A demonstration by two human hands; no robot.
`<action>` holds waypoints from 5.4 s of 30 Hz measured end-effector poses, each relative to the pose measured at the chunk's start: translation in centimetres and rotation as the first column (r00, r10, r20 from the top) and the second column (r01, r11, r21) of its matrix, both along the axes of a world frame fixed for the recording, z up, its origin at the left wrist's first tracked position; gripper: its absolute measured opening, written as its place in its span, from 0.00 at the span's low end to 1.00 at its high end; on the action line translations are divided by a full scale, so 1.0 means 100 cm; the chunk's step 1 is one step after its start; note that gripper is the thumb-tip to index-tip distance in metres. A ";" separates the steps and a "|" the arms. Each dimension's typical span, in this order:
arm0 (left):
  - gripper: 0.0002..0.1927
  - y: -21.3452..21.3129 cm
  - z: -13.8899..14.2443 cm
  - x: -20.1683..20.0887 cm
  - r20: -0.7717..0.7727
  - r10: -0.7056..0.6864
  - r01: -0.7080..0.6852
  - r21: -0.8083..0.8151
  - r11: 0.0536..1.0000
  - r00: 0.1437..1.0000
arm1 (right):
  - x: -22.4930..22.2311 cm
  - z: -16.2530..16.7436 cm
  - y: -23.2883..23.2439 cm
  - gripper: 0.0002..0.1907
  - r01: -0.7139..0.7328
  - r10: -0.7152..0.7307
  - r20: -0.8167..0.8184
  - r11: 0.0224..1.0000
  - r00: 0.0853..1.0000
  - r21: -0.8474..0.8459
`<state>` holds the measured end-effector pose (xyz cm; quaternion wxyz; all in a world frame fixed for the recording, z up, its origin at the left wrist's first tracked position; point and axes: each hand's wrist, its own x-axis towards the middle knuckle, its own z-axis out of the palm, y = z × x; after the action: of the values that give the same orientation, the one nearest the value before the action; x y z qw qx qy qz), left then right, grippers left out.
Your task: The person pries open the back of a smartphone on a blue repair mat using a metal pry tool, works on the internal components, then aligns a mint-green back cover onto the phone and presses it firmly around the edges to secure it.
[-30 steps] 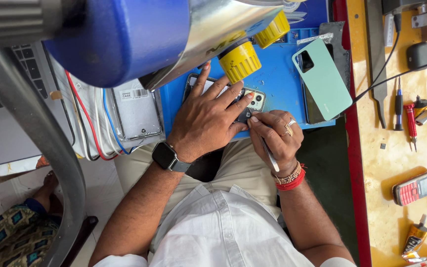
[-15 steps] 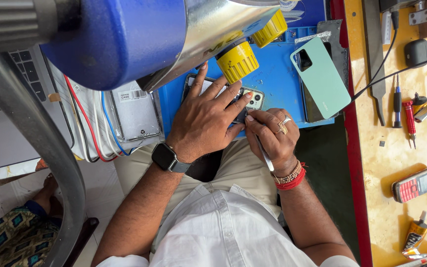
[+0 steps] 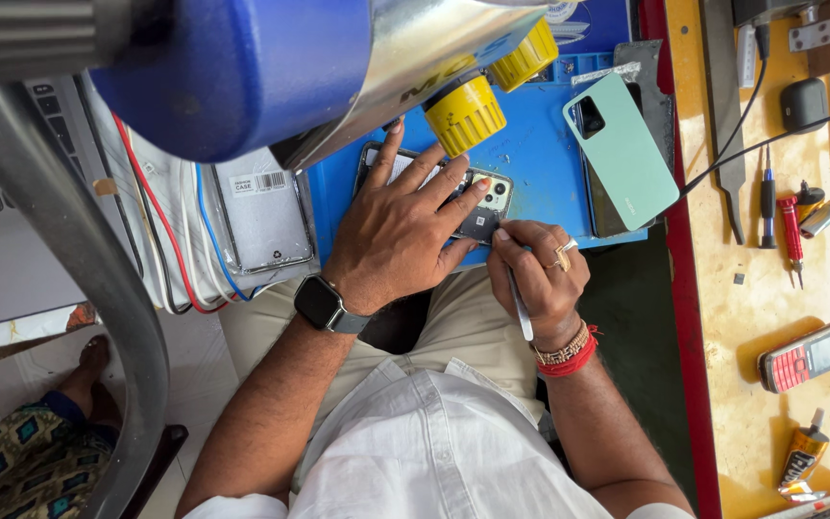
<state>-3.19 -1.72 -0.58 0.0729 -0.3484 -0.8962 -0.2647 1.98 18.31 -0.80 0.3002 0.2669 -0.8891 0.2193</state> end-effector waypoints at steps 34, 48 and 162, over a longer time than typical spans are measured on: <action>0.28 0.000 0.000 0.000 -0.003 0.002 -0.002 -0.014 1.000 1.000 | 0.004 -0.006 -0.005 0.10 0.078 -0.078 -0.015 0.997 0.997 0.004; 0.28 -0.001 0.001 0.002 -0.025 -0.007 0.007 0.002 1.000 1.000 | 0.007 -0.008 -0.007 0.10 0.061 -0.063 -0.034 0.996 0.997 -0.065; 0.29 0.000 0.000 0.005 -0.032 -0.013 0.014 0.012 1.000 0.999 | -0.012 -0.003 0.027 0.10 -0.012 0.171 0.318 0.895 0.932 -0.446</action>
<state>-2.74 -1.77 -0.60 0.0877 -0.3581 -0.8909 -0.2652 0.81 20.99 -1.08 0.1790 0.1917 -0.8423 0.4709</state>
